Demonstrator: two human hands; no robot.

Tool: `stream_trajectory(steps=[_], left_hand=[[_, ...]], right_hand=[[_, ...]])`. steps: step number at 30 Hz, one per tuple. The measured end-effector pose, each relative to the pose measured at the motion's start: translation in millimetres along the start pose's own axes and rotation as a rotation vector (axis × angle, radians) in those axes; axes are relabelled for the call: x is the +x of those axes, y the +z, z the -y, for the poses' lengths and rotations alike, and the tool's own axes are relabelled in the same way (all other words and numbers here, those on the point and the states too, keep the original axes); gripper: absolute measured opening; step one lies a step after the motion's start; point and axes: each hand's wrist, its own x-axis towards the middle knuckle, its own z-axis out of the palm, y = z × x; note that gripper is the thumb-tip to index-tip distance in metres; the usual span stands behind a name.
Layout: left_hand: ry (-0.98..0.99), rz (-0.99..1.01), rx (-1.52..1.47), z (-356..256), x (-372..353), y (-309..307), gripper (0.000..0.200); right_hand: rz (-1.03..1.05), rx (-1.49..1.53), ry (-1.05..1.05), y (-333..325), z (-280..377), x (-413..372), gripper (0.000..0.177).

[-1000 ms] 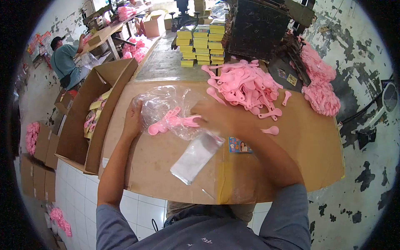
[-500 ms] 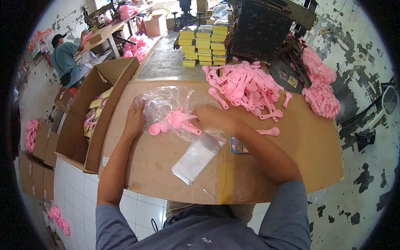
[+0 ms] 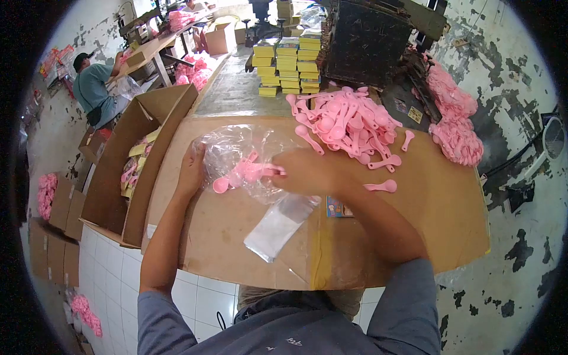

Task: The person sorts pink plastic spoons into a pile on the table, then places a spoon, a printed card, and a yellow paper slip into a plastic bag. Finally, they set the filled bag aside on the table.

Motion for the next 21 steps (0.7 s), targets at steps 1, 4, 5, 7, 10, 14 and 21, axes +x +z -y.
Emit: stream_trajectory(steps=[1,4,5,7,10,14,21], left_hand=[[-0.01,0.001,-0.008,0,0,0,0.044],[-0.01,0.004,-0.069,6,1,0,0.043],[-0.012,0.005,-0.081,6,1,1,0.043],[-0.015,0.01,-0.107,4,0,2,0.042],[-0.008,0.018,-0.178,3,0,4,0.041],[-0.004,-0.002,-0.114,3,-1,2,0.039],[-0.01,0.007,-0.182,8,0,3,0.04]], right_hand=[[0.003,-0.026,-0.012,-11,-7,-7,0.029],[-0.044,-0.044,-0.096,-51,-50,-30,0.03],[-0.04,-0.113,0.132,-69,-43,-32,0.03],[-0.304,-0.268,0.169,-86,-69,-28,0.028],[-0.865,-0.506,-0.176,-71,-119,-15,0.025],[-0.632,-0.261,-0.235,-47,-61,-18,0.024],[0.039,-0.157,-0.21,34,-14,24,0.03]])
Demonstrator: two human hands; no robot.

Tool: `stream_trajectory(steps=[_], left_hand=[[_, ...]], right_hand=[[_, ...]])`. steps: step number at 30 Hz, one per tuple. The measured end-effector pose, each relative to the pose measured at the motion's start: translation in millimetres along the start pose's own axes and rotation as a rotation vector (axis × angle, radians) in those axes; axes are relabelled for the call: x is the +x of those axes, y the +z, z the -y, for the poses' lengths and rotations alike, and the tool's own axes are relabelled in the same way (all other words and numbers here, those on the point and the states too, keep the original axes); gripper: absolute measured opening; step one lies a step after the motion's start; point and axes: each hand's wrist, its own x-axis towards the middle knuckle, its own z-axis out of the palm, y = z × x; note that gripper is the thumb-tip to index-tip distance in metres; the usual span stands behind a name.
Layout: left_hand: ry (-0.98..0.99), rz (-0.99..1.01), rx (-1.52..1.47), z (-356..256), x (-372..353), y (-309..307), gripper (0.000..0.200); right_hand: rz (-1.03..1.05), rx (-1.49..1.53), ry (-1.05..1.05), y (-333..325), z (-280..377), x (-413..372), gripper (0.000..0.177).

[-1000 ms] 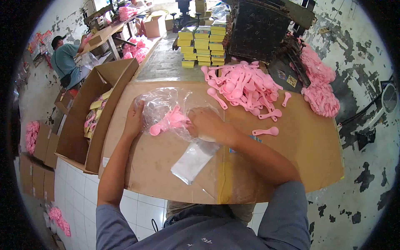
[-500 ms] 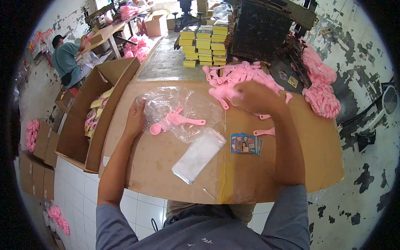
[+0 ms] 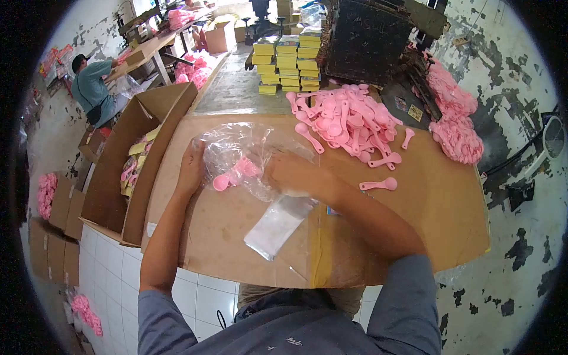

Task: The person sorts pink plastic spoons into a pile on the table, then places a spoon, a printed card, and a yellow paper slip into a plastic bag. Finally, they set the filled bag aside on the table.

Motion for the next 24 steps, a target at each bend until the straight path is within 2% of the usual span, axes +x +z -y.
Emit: stream_trajectory(steps=[2,4,5,7,10,12,14,16,18,21,24], left_hand=[[0.012,-0.013,0.031,1,0,-1,0.041],[0.029,-0.022,0.104,1,2,-4,0.042],[0.023,-0.016,0.088,1,3,-5,0.043],[0.004,-0.001,0.051,-3,1,-3,0.044],[-0.002,0.011,0.075,-7,-1,-1,0.044],[-0.001,0.009,0.073,-4,0,-2,0.044],[0.006,0.005,0.104,-2,1,-4,0.044],[0.019,0.007,0.168,-1,2,-6,0.044],[0.017,0.005,0.112,2,3,-5,0.044],[0.024,0.013,0.088,0,1,-2,0.044],[0.034,0.014,0.075,4,2,-5,0.043]], right_hand=[[0.091,0.054,0.085,5,-6,12,0.028],[-0.046,0.022,0.01,19,-20,22,0.027],[-0.233,-0.074,-0.122,38,-36,27,0.027],[-0.348,-0.125,-0.142,38,-25,23,0.027],[-0.131,-0.017,0.103,6,0,4,0.023],[0.034,0.031,0.14,-24,8,-7,0.021],[-0.043,0.175,-0.089,-44,-9,-38,0.024],[0.039,0.154,0.016,-87,-19,-65,0.023],[0.156,0.19,0.773,-145,28,-69,0.021],[-0.475,-0.379,0.288,-106,-127,-89,0.019],[-0.911,-0.691,0.047,-92,-91,-78,0.02]])
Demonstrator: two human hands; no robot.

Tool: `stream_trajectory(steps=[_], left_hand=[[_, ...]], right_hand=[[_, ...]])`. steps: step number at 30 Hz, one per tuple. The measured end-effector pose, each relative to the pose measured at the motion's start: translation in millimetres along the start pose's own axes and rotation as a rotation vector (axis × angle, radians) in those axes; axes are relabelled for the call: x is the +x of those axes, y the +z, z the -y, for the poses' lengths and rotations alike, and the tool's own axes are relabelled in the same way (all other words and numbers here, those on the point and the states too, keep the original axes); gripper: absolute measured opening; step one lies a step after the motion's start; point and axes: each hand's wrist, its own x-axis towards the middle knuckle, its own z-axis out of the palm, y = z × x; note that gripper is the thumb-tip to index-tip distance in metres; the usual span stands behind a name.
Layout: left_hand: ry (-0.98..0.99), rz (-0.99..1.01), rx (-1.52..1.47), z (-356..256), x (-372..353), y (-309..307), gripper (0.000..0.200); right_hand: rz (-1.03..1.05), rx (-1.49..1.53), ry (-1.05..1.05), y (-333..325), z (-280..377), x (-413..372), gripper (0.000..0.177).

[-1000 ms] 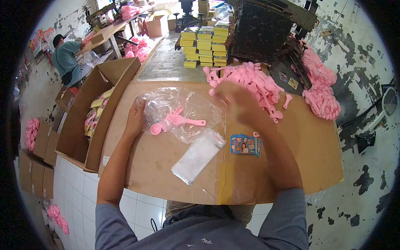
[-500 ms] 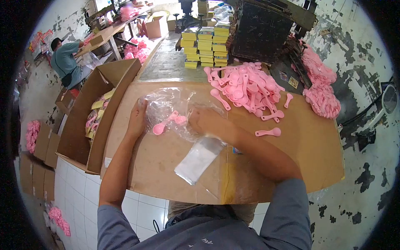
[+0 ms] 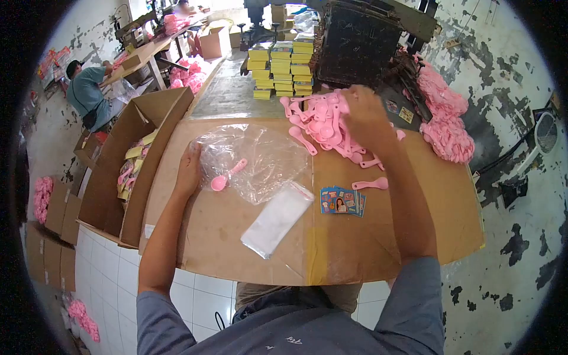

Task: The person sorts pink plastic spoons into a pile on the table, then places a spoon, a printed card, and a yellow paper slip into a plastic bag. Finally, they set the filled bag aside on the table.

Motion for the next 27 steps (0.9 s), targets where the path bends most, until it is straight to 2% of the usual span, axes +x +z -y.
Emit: stream_trajectory(steps=[2,4,6,8,10,12,15,17,20,23,24,26,27], left_hand=[[0.013,-0.004,-0.004,3,0,-1,0.042],[0.03,0.004,0.004,2,1,0,0.042],[0.042,0.004,0.019,-3,-2,1,0.041],[0.045,0.011,0.04,-10,-6,5,0.041],[0.038,0.016,0.072,-18,-9,6,0.041],[0.02,0.004,0.067,-18,-11,2,0.042],[0.044,-0.01,0.077,-15,-9,-1,0.043],[0.041,-0.009,0.094,-12,-8,-1,0.043],[0.018,-0.038,0.204,-9,-7,-5,0.043],[0.07,-0.114,0.206,-17,-7,0,0.043],[0.049,-0.111,0.221,-2,-2,-12,0.044],[-0.014,-0.137,0.131,2,-2,-15,0.044],[-0.046,-0.149,0.086,2,-2,-14,0.045]], right_hand=[[0.398,0.404,-0.071,-15,31,5,0.024],[0.781,1.035,-0.007,-12,73,4,0.029],[0.871,1.004,-0.014,-9,122,8,0.027],[0.695,0.864,0.004,21,156,3,0.022],[0.66,0.529,-0.306,62,173,-4,0.018],[0.591,0.311,-0.497,92,184,-10,0.016],[0.524,0.173,-0.565,103,189,-9,0.014],[0.563,0.097,-0.55,79,188,-2,0.015],[0.516,0.358,-0.31,53,174,-4,0.021],[0.309,0.391,-0.189,-29,141,-14,0.016],[0.234,0.391,-0.148,-61,131,-24,0.015],[0.457,0.462,0.134,-133,121,-57,0.015],[0.673,0.61,0.25,-172,113,-75,0.015]])
